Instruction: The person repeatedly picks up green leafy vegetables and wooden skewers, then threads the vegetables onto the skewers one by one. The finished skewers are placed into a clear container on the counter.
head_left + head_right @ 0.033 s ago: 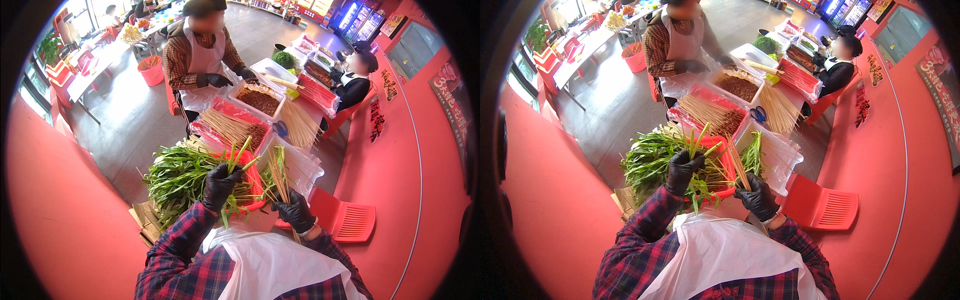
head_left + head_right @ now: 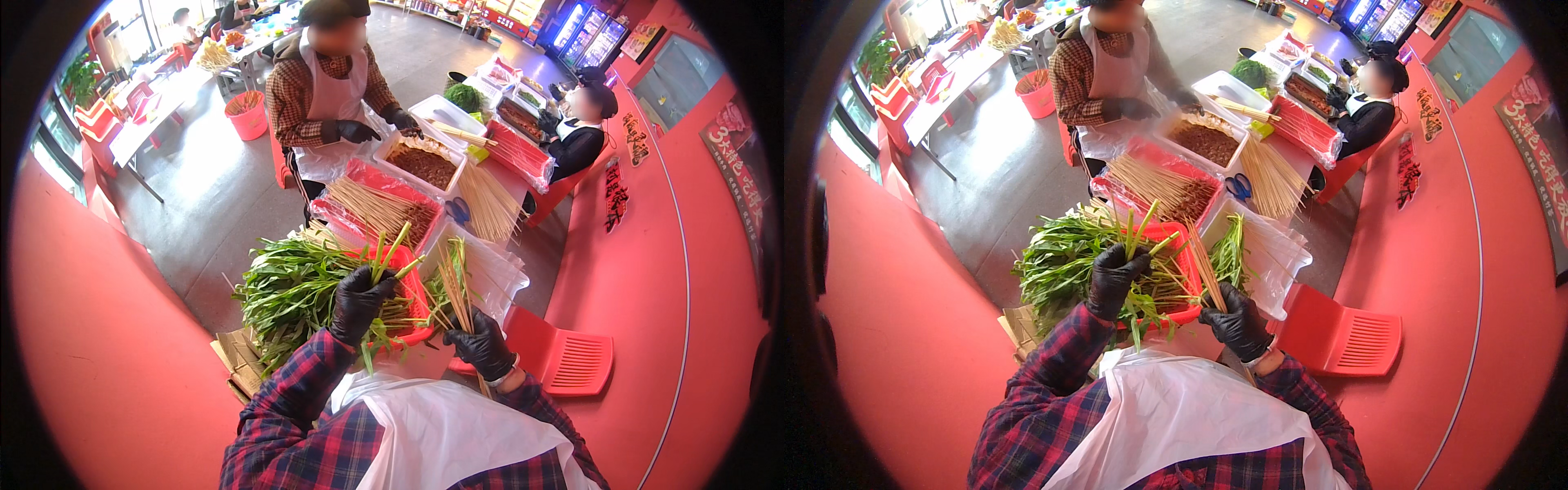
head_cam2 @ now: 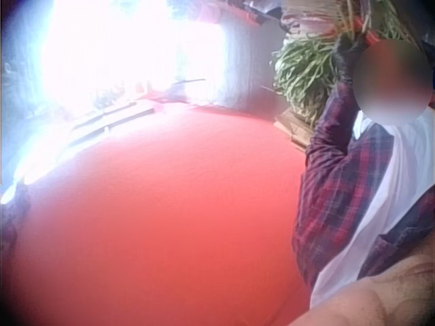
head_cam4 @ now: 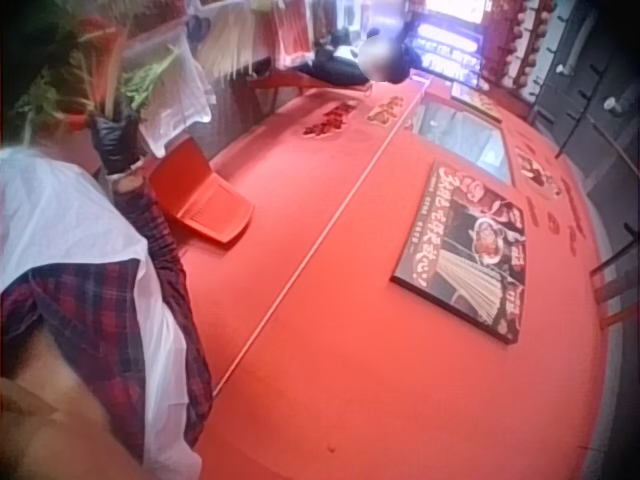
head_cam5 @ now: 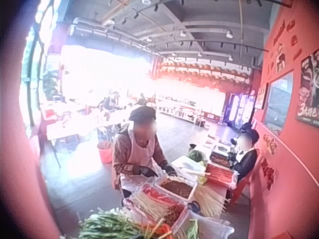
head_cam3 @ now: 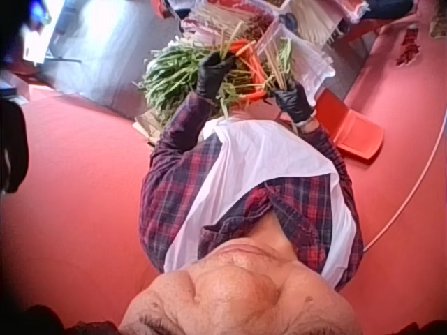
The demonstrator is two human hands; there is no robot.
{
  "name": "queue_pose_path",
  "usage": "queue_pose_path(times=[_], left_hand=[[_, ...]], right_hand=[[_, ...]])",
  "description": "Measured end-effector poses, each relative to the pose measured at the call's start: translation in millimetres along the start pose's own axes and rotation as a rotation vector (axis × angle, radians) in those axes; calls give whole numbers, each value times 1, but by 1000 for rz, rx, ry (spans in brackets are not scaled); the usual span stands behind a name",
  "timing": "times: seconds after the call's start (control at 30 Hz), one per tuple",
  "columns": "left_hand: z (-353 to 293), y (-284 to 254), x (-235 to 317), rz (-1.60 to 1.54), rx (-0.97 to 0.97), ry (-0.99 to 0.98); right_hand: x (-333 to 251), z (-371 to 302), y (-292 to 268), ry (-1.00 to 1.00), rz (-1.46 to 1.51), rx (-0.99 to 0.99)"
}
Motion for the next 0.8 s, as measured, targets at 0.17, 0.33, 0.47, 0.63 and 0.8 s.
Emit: queue_pose_path(times=[0.17, 0.33, 0.47, 0.63, 0.8], left_hand=[[-2, 3, 2, 32, 2, 40], [-2, 6, 3, 21, 1, -9], [-1, 8, 0, -153, -47, -154], [-2, 12, -2, -250, -104, -280], [-3, 12, -9, -270, -156, -366]], right_hand=[[0, -1, -1, 51, 27, -5], [4, 0, -3, 19, -11, -2], [-6, -3, -1, -5, -31, 50], [4, 1, -2, -9, -39, 41], [5, 1, -3, 4, -28, 44]])
Point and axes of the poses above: each hand's wrist, its own z-axis towards the middle knuckle, its own y-axis out of the palm, x = y × z, the point moved 4 cm from there along z, towards the middle knuckle, and after that the axes turned 2 degrees about -x, right-handed, at the moved point
